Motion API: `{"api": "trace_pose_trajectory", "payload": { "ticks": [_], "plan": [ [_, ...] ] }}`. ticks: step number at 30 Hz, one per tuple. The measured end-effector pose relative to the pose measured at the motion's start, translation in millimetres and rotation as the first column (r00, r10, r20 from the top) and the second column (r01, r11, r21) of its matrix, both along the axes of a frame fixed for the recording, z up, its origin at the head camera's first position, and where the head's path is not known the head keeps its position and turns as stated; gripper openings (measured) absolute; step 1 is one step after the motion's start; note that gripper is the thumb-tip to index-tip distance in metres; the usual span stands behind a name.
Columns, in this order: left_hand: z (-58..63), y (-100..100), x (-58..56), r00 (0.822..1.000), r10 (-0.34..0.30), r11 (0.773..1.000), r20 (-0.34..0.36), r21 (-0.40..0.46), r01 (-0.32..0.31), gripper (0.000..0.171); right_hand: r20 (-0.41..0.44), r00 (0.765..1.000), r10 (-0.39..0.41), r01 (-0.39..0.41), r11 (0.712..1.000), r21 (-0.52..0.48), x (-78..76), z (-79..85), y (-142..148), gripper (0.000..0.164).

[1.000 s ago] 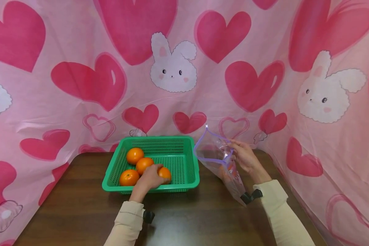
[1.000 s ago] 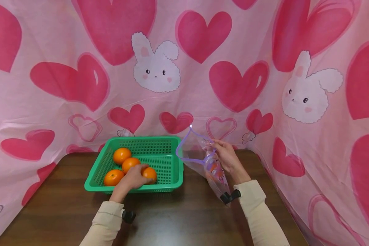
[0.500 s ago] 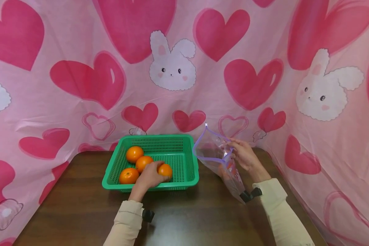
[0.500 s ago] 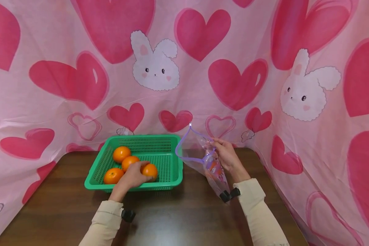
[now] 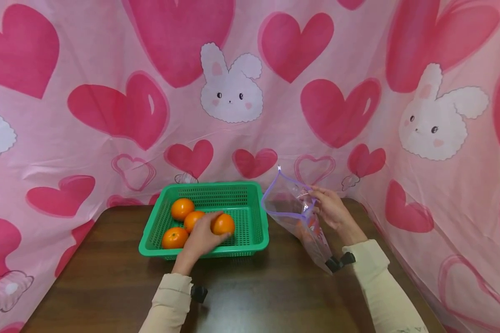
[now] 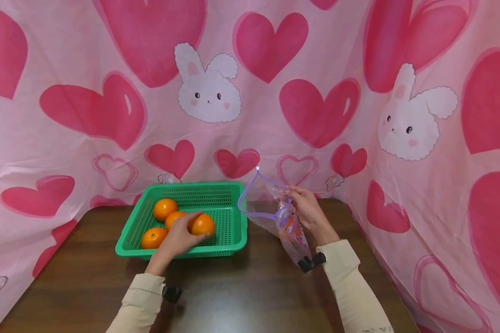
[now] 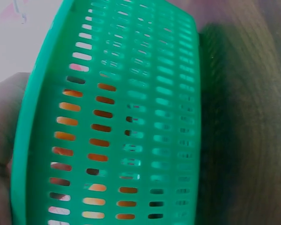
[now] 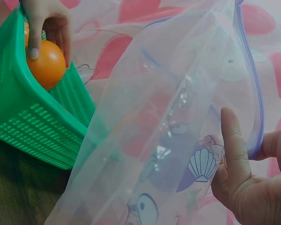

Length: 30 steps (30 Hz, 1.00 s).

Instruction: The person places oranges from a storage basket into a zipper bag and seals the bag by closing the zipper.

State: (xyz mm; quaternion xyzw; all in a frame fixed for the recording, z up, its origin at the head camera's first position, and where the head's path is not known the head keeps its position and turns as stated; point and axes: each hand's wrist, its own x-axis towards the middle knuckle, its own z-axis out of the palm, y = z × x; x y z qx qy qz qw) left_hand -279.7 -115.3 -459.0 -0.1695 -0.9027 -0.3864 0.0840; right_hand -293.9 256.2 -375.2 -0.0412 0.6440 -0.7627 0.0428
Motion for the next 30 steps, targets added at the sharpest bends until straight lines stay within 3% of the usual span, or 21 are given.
{"api": "trace_pose_trajectory", "payload": {
  "ticks": [14,19,30],
  "plan": [
    [26.3,3,-0.4,0.997,-0.036,0.994,-0.067,0.103,0.043,0.068,-0.021,0.999,0.025,-0.023,0.996,0.082,0.9,2.2,4,0.039],
    [36.1,6,-1.1,0.989,-0.049,0.988,-0.139,0.139,0.068,0.067,-0.053,0.998,0.036,-0.029,0.990,0.137,0.0,2.4,6,0.045],
    [57.6,15,-4.7,0.968,-0.102,0.969,-0.230,0.196,0.149,0.066,-0.054,0.998,0.042,-0.035,0.990,0.135,-1.8,4.6,4,0.044]
  ]
}}
